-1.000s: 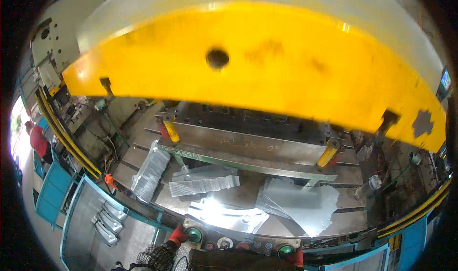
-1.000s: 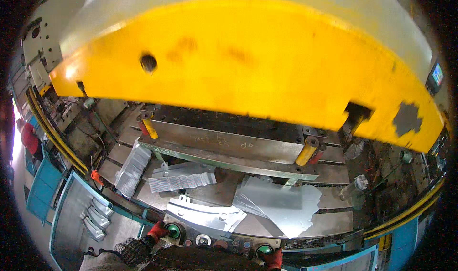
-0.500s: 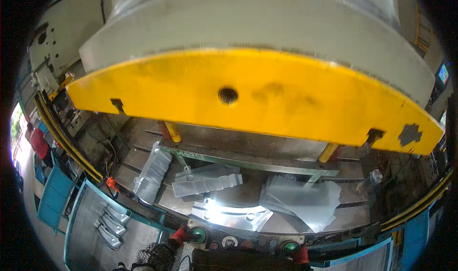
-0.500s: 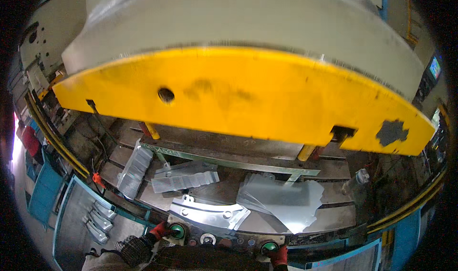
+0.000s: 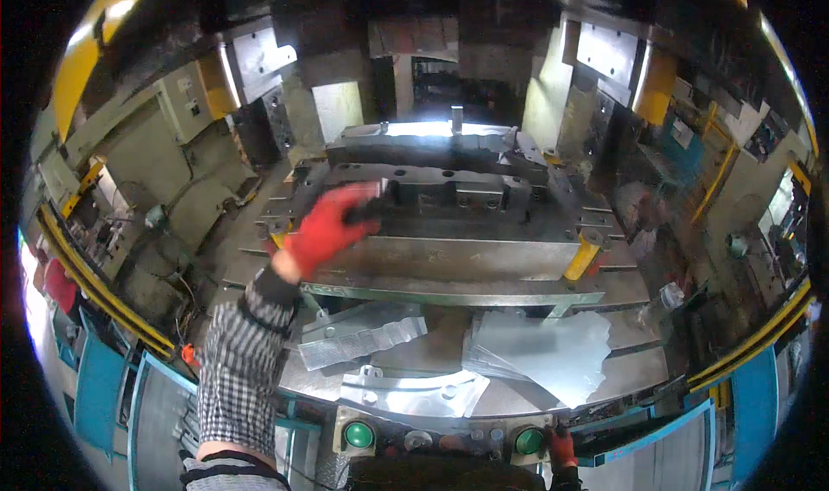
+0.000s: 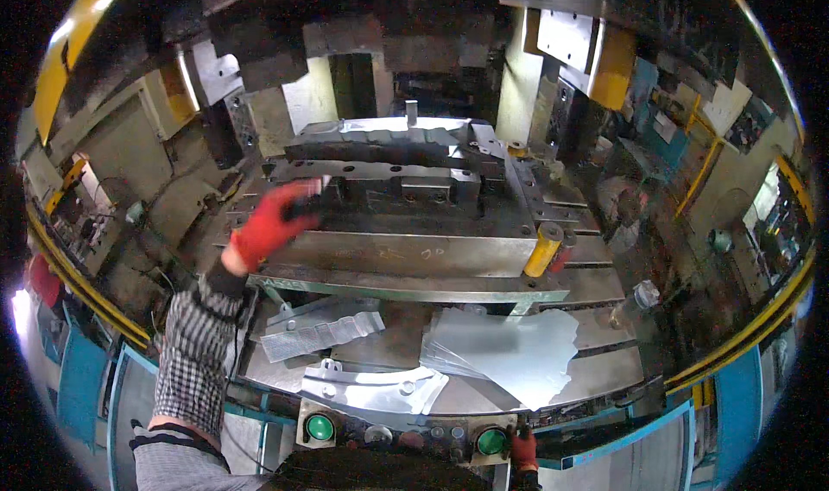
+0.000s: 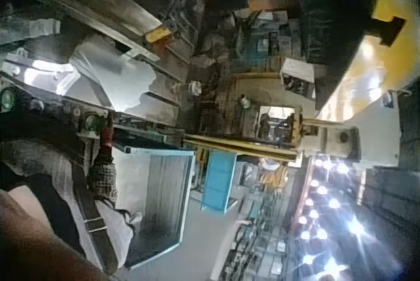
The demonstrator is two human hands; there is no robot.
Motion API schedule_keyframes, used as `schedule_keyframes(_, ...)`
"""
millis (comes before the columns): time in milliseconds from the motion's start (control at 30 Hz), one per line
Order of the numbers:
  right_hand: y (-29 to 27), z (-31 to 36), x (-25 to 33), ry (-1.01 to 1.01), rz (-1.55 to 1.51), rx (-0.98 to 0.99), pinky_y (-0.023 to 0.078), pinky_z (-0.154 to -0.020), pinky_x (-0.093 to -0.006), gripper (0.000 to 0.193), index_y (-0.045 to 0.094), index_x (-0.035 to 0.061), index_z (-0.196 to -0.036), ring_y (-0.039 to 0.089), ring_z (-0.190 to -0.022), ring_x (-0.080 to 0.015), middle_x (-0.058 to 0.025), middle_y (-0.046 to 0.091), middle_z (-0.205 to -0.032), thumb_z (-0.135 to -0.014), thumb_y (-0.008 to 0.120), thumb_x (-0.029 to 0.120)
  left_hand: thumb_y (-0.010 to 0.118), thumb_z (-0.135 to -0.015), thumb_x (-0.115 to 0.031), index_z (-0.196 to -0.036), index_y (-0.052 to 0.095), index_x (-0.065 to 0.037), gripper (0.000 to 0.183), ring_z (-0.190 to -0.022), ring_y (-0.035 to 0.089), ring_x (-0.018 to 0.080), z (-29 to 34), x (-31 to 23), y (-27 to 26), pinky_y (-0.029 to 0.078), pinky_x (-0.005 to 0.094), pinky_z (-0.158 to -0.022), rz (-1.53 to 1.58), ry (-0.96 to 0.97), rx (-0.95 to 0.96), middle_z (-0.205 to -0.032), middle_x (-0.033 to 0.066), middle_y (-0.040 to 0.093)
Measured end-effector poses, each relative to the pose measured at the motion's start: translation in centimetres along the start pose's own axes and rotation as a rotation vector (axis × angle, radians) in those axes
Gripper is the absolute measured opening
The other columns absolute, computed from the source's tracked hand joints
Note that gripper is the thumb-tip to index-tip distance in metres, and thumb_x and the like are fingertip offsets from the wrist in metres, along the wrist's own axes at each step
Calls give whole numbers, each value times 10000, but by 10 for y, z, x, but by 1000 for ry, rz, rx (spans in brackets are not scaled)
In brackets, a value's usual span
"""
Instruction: Operating a large industrial press to stamp or shape metal sheets.
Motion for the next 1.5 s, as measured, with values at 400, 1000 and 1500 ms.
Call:
schedule_keyframes(400,-63,21,79,370,-763,-327,552,-667,-313,320,667,22,-1134,680,-789,-162,-84,719,-997,-1016,565,302,679,-822,-98,-1273,636,-85,453,-1179,631,288,-162,59,53,475,373,-1024,-54,225,-81,-1258,107,668)
schedule_keyframes(1000,-62,-45,114,355,-736,-64,475,-481,-287,246,680,44,-1001,629,-552,-144,-76,722,-899,-997,600,276,744,-676,-71,-1110,704,-47,436,-1116,652,359,193,-108,107,524,454,-936,165,68,374,-1159,162,696)
schedule_keyframes(1500,-178,0,248,-227,-118,-413,514,-973,-391,363,613,-36,-1277,640,-1136,-292,-160,631,-1268,-973,581,161,706,-803,-253,-1385,551,-151,611,-1412,385,377,340,-61,265,304,547,-1149,54,77,588,-1459,130,486)
Point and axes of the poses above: each hand's wrist, its own z-axis away from the middle knuckle, its own y-axis out of the palm, x = y × z, the point moved 9 cm from there along -z, towards the middle knuckle
